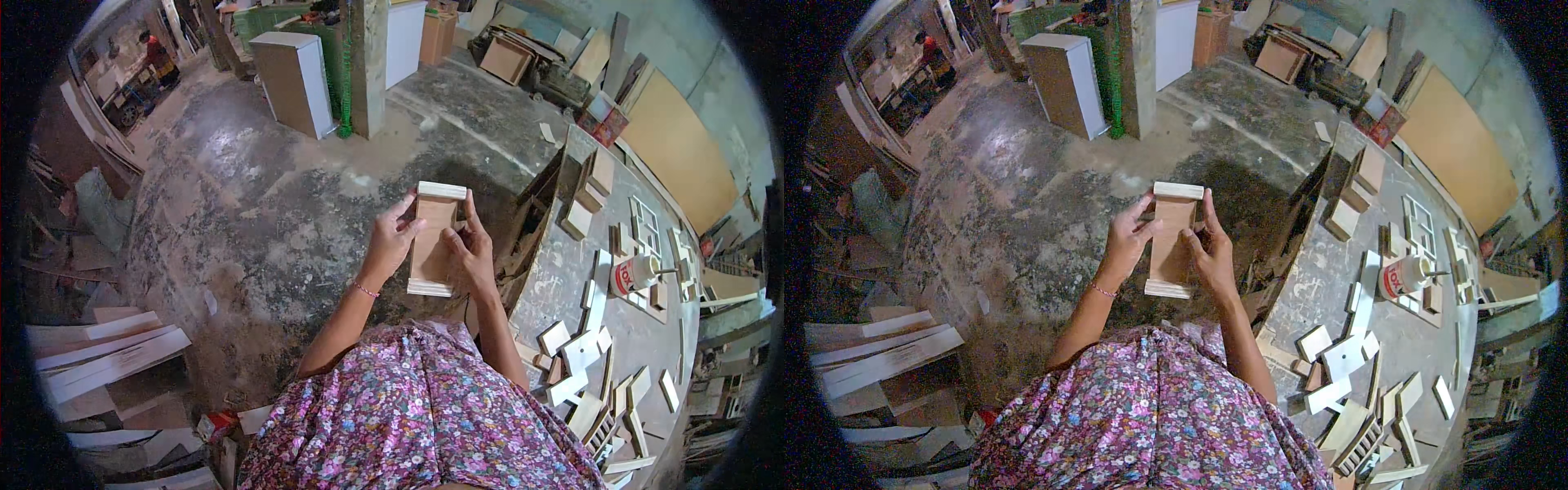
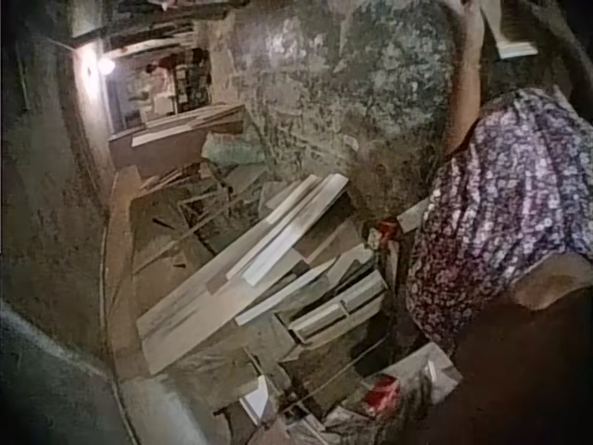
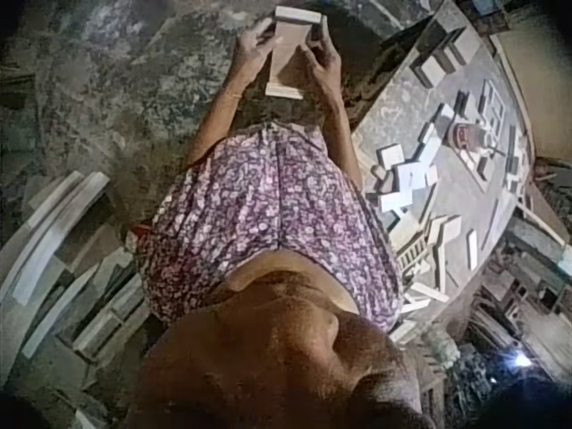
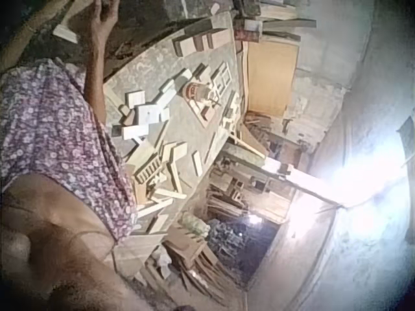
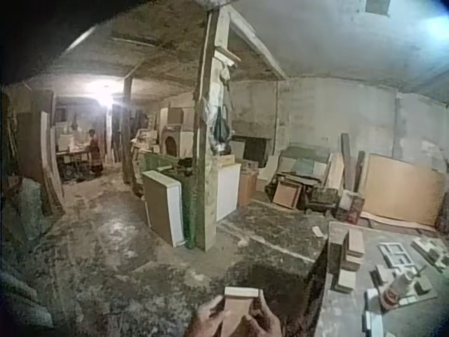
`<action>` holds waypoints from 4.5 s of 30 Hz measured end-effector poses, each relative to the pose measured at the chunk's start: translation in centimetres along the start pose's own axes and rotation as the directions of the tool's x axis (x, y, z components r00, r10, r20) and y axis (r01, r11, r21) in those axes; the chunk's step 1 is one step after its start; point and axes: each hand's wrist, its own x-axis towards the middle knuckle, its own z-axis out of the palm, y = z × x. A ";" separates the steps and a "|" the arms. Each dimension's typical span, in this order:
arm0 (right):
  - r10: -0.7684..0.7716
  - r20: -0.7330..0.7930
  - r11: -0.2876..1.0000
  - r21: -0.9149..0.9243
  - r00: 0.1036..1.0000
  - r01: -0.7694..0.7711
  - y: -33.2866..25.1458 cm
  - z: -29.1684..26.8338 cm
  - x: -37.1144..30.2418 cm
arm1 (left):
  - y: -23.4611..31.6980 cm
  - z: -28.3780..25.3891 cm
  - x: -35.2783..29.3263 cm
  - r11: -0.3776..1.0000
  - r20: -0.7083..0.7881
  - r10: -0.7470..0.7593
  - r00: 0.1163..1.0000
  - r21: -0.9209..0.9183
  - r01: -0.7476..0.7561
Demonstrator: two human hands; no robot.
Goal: The person applies glue to small wooden pieces using a brush and assembles them into small box-like structures. They repeatedly dip the brush into a glue container, apply adhesive to the edges of the wood, and press the pieces together to form a frame. The person then places a larger wooden panel into the frame to complete the box.
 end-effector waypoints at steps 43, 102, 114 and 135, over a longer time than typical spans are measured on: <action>0.041 0.084 0.991 0.123 0.996 -0.051 -0.2 -0.3 -0.2 | 0.5 0.2 -0.3 0.986 0.025 -0.125 0.992 0.110 0.122; 0.249 0.113 0.869 0.414 0.962 -0.273 1.7 -2.0 0.7 | -2.1 -0.8 0.0 0.702 0.303 -0.534 0.789 -0.362 0.614; 0.307 0.167 0.881 0.321 0.937 -0.346 1.5 -1.2 0.5 | -3.0 -0.4 0.0 0.698 0.271 -0.550 0.790 -0.370 0.613; 0.167 0.133 0.968 0.168 0.977 -0.189 1.1 -1.2 1.9 | 0.4 3.6 -1.7 0.706 0.043 -0.017 0.999 0.708 -0.018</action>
